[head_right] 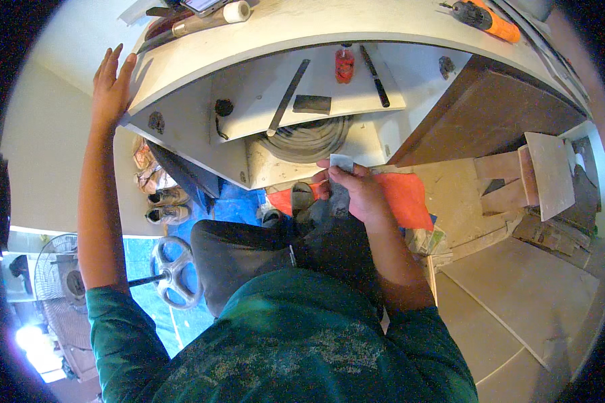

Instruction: The person sits at a cluttered white desk and repeatedly picks up, inspects, and places back various small items such as a red tool, a black rectangular object, and a MaxSell-branded item. The person shifts items between the desk surface and the open drawer below, occasionally moving cables and other objects aside to reach deeper items.

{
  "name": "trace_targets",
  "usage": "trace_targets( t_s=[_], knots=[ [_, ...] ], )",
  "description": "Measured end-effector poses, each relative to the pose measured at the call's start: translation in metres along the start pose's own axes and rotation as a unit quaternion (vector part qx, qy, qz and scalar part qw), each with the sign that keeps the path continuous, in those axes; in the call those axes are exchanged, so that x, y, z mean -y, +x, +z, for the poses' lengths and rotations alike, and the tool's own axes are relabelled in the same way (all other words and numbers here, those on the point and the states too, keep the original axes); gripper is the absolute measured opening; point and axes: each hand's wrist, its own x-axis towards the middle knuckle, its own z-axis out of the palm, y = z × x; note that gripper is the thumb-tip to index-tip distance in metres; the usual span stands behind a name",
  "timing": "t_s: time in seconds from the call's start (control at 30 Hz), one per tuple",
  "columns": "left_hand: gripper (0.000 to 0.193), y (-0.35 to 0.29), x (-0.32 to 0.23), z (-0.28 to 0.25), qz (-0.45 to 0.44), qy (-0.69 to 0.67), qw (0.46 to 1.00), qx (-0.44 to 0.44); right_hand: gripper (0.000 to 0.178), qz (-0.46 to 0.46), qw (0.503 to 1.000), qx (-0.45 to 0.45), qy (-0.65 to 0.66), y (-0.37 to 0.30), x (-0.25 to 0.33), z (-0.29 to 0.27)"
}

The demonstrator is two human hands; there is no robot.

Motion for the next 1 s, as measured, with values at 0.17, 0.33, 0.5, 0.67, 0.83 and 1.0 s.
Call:
trace_targets(
  t_s=[0.17, 0.33, 0.5, 0.67, 0.83, 1.0],
  knots=[
    [0.066, -0.001, -0.004, -0.001, -0.001, 0.004, 1.000, -0.002, 0.040, 0.010, 0.999, -0.029, -0.043, 0.004, -0.006, 0.003],
    [0.065, 0.003, -0.004, 0.002, 0.001, -0.002, 1.000, -0.011, 0.060, 0.048, 0.996, -0.078, 0.006, 0.015, -0.016, 0.004],
    [0.062, 0.002, -0.004, 0.001, 0.002, 0.005, 1.000, -0.012, 0.061, 0.103, 0.987, -0.095, 0.073, 0.011, -0.018, 0.014],
    [0.065, 0.003, -0.004, 0.004, 0.001, 0.001, 1.000, -0.021, 0.030, 0.046, 0.993, -0.081, -0.077, 0.014, -0.043, 0.007],
    [0.060, 0.002, -0.007, 0.002, 0.005, 0.031, 0.999, -0.018, 0.013, 0.127, 0.991, -0.030, 0.000, 0.009, -0.060, 0.002],
    [0.064, 0.002, 0.002, 0.007, 0.008, 0.026, 0.999, -0.036, 0.009, 0.110, 0.976, -0.047, -0.180, 0.005, -0.079, 0.003]
  ],
)
